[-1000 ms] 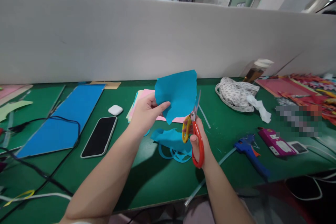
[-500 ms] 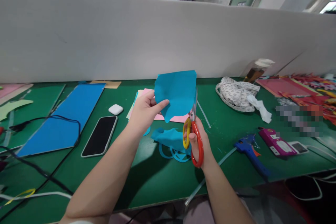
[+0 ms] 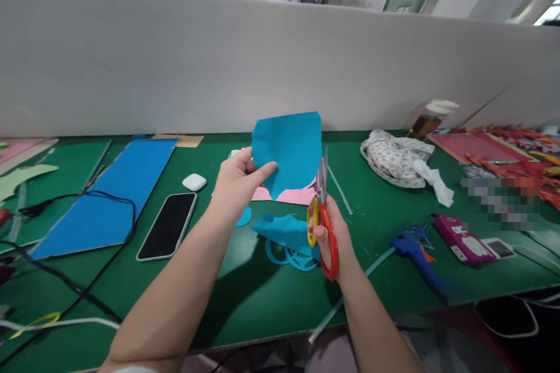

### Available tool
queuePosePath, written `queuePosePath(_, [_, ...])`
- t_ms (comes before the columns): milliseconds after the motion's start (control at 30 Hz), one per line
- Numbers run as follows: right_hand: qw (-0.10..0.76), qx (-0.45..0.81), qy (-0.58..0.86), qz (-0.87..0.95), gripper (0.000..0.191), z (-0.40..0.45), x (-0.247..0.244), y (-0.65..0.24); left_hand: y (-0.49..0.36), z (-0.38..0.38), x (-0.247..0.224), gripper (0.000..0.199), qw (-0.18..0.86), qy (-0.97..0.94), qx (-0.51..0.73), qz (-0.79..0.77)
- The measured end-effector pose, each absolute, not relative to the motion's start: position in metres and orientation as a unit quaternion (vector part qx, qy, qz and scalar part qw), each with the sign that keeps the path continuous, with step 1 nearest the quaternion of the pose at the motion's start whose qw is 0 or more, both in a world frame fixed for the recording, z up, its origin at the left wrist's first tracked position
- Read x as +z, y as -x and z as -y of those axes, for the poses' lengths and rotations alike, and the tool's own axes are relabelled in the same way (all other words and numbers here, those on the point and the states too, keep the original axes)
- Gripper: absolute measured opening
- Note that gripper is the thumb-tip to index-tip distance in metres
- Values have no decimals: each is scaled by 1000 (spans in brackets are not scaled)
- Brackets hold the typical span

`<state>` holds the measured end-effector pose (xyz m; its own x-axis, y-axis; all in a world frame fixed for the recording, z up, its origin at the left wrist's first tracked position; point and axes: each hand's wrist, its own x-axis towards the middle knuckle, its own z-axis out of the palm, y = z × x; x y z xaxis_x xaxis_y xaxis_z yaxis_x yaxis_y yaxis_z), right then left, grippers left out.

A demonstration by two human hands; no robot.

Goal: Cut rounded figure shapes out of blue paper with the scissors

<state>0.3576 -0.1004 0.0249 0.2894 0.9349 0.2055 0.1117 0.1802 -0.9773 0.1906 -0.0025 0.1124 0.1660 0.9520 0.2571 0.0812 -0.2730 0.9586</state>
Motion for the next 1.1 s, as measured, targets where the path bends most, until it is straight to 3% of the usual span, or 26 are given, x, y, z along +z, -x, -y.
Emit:
queuePosePath(200, [587,341,517,522,100,93,15,-361,-192,2,111,28,436,-652,472,-403])
queuePosePath(400, [579,326,519,537,92,95,17,-365,-194,5,112,25,451,-655,461,-393])
queuePosePath(700, [573,312,531,541,96,95,16,-365,-194,4,111,24,449,-649,466,-400])
queuePosePath(1100, [567,268,540,561,81,95,17,-365,-194,3,105,26,488,-655,440,-373])
